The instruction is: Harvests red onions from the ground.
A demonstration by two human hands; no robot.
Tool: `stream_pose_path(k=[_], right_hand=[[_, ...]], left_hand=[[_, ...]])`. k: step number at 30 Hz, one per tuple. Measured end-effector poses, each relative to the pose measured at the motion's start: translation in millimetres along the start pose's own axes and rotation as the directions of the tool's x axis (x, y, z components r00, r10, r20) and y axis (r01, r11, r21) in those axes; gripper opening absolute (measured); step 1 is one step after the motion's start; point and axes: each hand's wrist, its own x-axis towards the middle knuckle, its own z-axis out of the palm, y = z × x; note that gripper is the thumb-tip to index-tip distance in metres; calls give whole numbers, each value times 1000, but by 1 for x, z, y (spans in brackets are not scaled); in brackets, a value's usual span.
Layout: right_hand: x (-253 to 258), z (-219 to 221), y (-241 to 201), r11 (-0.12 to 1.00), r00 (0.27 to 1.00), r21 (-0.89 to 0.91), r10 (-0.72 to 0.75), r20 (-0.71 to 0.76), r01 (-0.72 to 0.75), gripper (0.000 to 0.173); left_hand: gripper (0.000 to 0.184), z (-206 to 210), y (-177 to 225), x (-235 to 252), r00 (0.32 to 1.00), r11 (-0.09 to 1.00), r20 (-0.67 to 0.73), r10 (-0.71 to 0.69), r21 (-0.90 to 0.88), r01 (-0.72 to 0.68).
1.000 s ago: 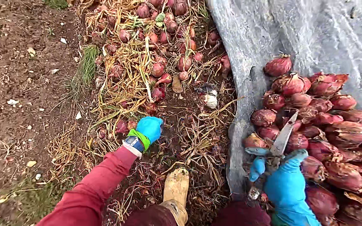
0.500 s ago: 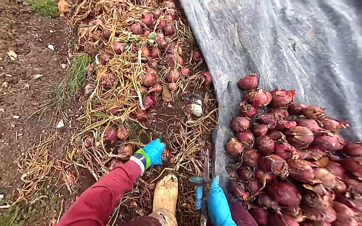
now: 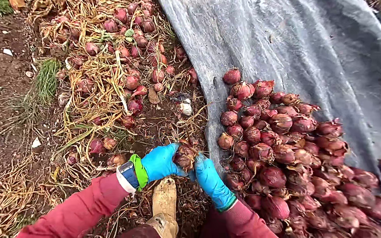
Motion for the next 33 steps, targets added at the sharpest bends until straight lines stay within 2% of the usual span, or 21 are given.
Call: stream_pose_path(k=[3, 5, 8, 10, 12, 13, 15, 17, 18, 19, 20, 21, 23, 24, 26, 27, 29, 30, 31, 32, 33], right_hand=[[-2, -4, -7, 995, 994, -39, 89, 63, -87, 88], [7, -12, -7, 985, 980, -2, 171, 98, -172, 85], [20, -20, -3, 944, 978, 261, 180, 106, -202, 75], [20, -34, -1, 893, 983, 420, 115, 141, -165, 71], [15, -40, 2, 904, 984, 392, 130, 125, -170, 77], [14, -40, 8, 937, 975, 278, 179, 134, -210, 81], [11, -40, 24, 964, 923, -12, 257, 286, -265, 93], [11, -37, 24, 970, 879, -157, 236, 414, -186, 97], [10, -36, 19, 972, 889, -185, 210, 408, -145, 96], [5, -36, 14, 976, 919, -177, 183, 350, -127, 95], [-1, -37, 11, 986, 961, -106, 148, 232, -126, 95], [0, -43, 8, 994, 992, 29, 103, 77, -106, 94], [15, -60, -3, 962, 970, 266, 115, -213, -56, 89], [20, -69, -7, 947, 947, 317, 153, -283, -58, 88], [23, -75, -3, 948, 937, 294, 206, -282, -120, 90], [20, -71, 3, 950, 942, 264, 231, -241, -166, 91], [13, -59, 21, 947, 954, 235, 258, -150, -219, 91], [10, -51, 31, 942, 953, 238, 274, -131, -238, 89], [5, -46, 41, 931, 947, 257, 298, -122, -260, 90], [-2, -40, 49, 916, 936, 278, 331, -116, -290, 92], [-7, -34, 54, 896, 923, 309, 368, -113, -319, 91]], left_hand=[[68, -10, -3, 0, 1000, 960, 3, 5, 282, -5], [61, -16, -4, 4, 1000, 926, -22, 6, 378, 2], [59, -17, -3, 22, 996, 952, -80, 48, 305, -21], [61, -25, -16, 42, 986, 980, -166, -22, 191, 54], [59, -36, -27, 48, 963, 984, -256, -80, 136, 117], [53, -38, -22, 42, 965, 985, -255, -65, 140, 104], [39, -28, 2, 25, 995, 957, -95, 2, 288, 25], [42, -4, 31, 17, 972, 859, 233, 11, 496, -128], [42, 8, 38, 17, 936, 822, 350, 27, 525, -220], [43, 14, 39, 17, 922, 820, 383, 50, 511, -257], [44, 10, 35, 19, 941, 840, 333, 67, 490, -233], [45, -7, 28, 28, 977, 851, 206, 64, 500, -161], [45, -61, 5, 56, 993, 843, -117, 19, 536, 47], [44, -85, -14, 75, 964, 839, -264, 9, 527, 137], [33, -119, -66, 119, 881, 798, -472, 16, 538, 274], [33, -128, -95, 142, 854, 774, -520, 0, 541, 329], [67, -135, -143, 173, 819, 728, -571, -53, 540, 423], [75, -133, -154, 179, 795, 717, -601, -76, 522, 463], [73, -131, -148, 177, 778, 710, -616, -122, 494, 502], [68, -133, -118, 166, 791, 692, -554, -259, 465, 552], [68, -148, -69, 153, 791, 624, -337, -510, 488, 610]])
